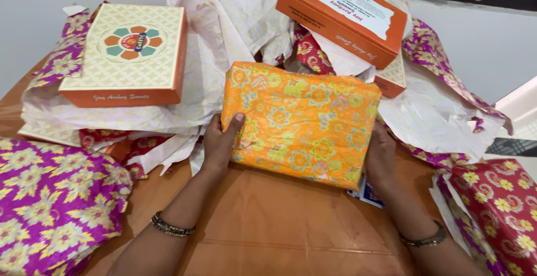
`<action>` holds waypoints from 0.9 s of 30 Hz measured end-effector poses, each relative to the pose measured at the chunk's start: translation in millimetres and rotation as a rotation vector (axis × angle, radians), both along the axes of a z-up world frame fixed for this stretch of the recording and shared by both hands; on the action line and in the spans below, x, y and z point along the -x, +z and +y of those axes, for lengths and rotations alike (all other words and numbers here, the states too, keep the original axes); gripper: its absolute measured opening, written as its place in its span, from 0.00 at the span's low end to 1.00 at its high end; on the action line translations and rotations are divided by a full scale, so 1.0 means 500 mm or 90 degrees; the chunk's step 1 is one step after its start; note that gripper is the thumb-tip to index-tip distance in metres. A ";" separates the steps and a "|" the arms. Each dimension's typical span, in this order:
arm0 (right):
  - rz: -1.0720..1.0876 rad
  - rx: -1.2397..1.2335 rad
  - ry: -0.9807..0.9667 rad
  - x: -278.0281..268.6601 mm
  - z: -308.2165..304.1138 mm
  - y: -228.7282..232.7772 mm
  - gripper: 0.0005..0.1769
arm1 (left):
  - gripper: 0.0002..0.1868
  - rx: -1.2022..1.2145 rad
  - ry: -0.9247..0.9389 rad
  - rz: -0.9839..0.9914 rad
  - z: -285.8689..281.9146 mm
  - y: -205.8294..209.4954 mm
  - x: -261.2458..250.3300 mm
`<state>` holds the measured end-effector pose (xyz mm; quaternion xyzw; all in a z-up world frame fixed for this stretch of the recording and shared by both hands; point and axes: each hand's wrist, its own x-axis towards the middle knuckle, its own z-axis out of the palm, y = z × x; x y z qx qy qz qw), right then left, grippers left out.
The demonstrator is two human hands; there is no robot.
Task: The person wraps rectangular sweet boxes with patterned wrapping paper. They fold the paper around each box, smooth the edges, and secure the folds with tape. Completed wrapped boxes are stacked on the table.
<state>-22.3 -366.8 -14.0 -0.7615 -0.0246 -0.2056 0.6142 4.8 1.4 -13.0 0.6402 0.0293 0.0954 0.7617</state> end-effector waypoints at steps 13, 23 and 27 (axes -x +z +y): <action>0.210 -0.199 0.335 0.116 0.151 0.131 0.36 | 0.23 0.058 -0.045 0.001 0.222 0.176 0.091; 0.373 -0.364 0.625 0.148 0.671 0.119 0.29 | 0.27 0.176 0.054 -0.179 0.710 0.229 0.397; 0.427 -0.378 0.684 0.163 0.877 0.116 0.34 | 0.21 0.258 0.270 -0.214 0.879 0.169 0.460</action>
